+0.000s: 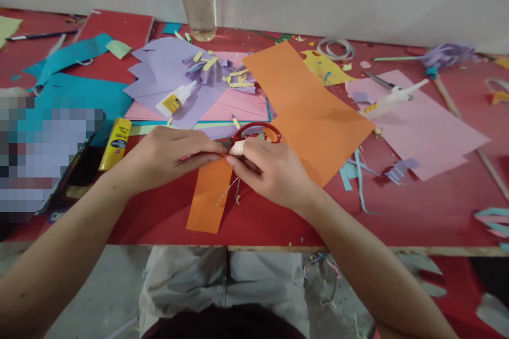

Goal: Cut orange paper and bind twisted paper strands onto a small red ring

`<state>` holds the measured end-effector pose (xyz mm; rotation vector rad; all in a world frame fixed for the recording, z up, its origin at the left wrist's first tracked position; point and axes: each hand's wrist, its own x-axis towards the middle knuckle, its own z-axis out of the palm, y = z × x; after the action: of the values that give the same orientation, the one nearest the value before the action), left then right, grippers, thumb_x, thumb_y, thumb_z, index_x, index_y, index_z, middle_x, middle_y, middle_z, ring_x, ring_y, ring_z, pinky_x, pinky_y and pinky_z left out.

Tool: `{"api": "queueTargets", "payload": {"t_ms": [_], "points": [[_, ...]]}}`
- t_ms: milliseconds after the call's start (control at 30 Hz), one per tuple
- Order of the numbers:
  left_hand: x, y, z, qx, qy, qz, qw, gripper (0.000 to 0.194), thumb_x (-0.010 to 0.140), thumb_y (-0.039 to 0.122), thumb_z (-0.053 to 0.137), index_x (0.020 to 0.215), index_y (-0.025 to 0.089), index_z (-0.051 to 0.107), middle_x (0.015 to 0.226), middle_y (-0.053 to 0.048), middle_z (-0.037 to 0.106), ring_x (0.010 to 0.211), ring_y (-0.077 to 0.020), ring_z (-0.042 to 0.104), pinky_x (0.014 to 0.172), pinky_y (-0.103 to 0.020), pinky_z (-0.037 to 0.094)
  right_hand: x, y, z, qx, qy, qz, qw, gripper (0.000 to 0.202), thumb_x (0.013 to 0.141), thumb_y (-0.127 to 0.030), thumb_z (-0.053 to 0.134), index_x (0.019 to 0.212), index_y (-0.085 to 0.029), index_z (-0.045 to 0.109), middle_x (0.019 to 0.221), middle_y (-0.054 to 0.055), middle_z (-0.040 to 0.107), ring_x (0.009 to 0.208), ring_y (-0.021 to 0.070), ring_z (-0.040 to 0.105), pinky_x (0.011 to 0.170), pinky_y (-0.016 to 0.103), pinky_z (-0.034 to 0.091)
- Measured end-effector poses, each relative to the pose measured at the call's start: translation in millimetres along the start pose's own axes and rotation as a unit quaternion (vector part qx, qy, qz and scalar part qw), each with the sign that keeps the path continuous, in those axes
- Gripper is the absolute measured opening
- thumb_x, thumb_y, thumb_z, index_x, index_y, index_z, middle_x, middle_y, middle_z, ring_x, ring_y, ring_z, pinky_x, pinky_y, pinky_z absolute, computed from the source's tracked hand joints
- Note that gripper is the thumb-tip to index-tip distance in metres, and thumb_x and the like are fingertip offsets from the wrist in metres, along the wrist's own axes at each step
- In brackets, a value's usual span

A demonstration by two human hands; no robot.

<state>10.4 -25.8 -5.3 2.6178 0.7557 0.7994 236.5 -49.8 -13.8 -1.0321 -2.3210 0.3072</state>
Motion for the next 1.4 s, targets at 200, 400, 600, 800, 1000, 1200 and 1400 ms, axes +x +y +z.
{"api": "queueTargets", "payload": {"t_ms": [200, 400, 600, 800, 1000, 1200, 1400], "points": [[-0.2, -0.5, 1.1, 0.007, -0.009, -0.004, 1.000, 0.014, 0.098, 0.023, 0.051, 0.102, 0.020, 0.063, 0.093, 0.000, 0.074, 0.079, -0.0098, 0.068, 0.067, -0.019, 0.046, -0.7, 1.1, 1.0, 0.003, -0.001, -0.007, 1.000, 0.012, 0.095, -0.022, 0.053, 0.084, -0.019, 0.057, 0.062, -0.004, 0.051, 0.050, 0.0086, 0.040, 0.051, 0.023, 0.032], [-0.3, -1.0, 1.7, 0.015, -0.015, -0.007, 1.000, 0.014, 0.098, 0.022, 0.050, 0.102, 0.020, 0.064, 0.093, 0.000, 0.073, 0.079, -0.0094, 0.068, 0.067, -0.019, 0.046, -0.4, 0.6, 1.1, -0.005, -0.001, -0.010, 1.000, 0.012, 0.095, -0.022, 0.053, 0.085, -0.019, 0.058, 0.063, -0.005, 0.052, 0.051, 0.0087, 0.042, 0.051, 0.023, 0.032], [-0.8, -1.2, 2.2, 0.038, -0.016, -0.003, 0.999, 0.013, 0.098, 0.022, 0.051, 0.102, 0.019, 0.064, 0.094, 0.000, 0.074, 0.080, -0.0098, 0.068, 0.067, -0.019, 0.045, 0.1, 0.8, 1.2, 0.003, -0.005, -0.003, 1.000, 0.012, 0.095, -0.022, 0.053, 0.084, -0.019, 0.057, 0.062, -0.005, 0.051, 0.051, 0.0088, 0.042, 0.052, 0.023, 0.033], [-0.3, -0.6, 2.0, 0.056, -0.025, 0.004, 0.998, 0.014, 0.098, 0.022, 0.050, 0.102, 0.019, 0.063, 0.094, 0.000, 0.074, 0.078, -0.0096, 0.067, 0.064, -0.019, 0.043, -0.1, 1.5, 2.2, 0.002, -0.010, 0.000, 1.000, 0.012, 0.095, -0.023, 0.053, 0.085, -0.020, 0.057, 0.063, -0.005, 0.052, 0.050, 0.0087, 0.040, 0.052, 0.023, 0.033], [-0.9, -1.2, 3.0, 0.084, -0.038, 0.009, 0.996, 0.016, 0.100, 0.024, 0.047, 0.102, 0.019, 0.062, 0.091, 0.000, 0.074, 0.074, -0.0099, 0.067, 0.062, -0.020, 0.042, -0.7, 2.9, 3.0, -0.001, -0.010, -0.004, 1.000, 0.011, 0.095, -0.024, 0.053, 0.086, -0.020, 0.057, 0.065, -0.004, 0.054, 0.053, 0.0095, 0.046, 0.053, 0.023, 0.033], [-1.5, -1.4, 3.2, 0.108, -0.028, 0.023, 0.994, 0.018, 0.100, 0.025, 0.045, 0.100, 0.018, 0.062, 0.088, 0.001, 0.073, 0.069, -0.0092, 0.065, 0.058, -0.021, 0.039, -0.9, 3.7, 2.7, -0.003, -0.019, -0.006, 1.000, 0.012, 0.096, -0.024, 0.052, 0.086, -0.019, 0.057, 0.065, -0.003, 0.054, 0.054, 0.0098, 0.045, 0.053, 0.024, 0.032], [-1.5, 0.6, 3.2, 0.130, -0.046, 0.013, 0.990, 0.021, 0.101, 0.025, 0.043, 0.101, 0.018, 0.062, 0.087, 0.001, 0.073, 0.072, -0.0107, 0.067, 0.057, -0.022, 0.039, -0.7, 4.1, 3.2, -0.003, -0.041, 0.010, 0.999, 0.012, 0.096, -0.025, 0.052, 0.088, -0.019, 0.058, 0.065, -0.004, 0.052, 0.052, 0.0098, 0.041, 0.052, 0.024, 0.031]]}}
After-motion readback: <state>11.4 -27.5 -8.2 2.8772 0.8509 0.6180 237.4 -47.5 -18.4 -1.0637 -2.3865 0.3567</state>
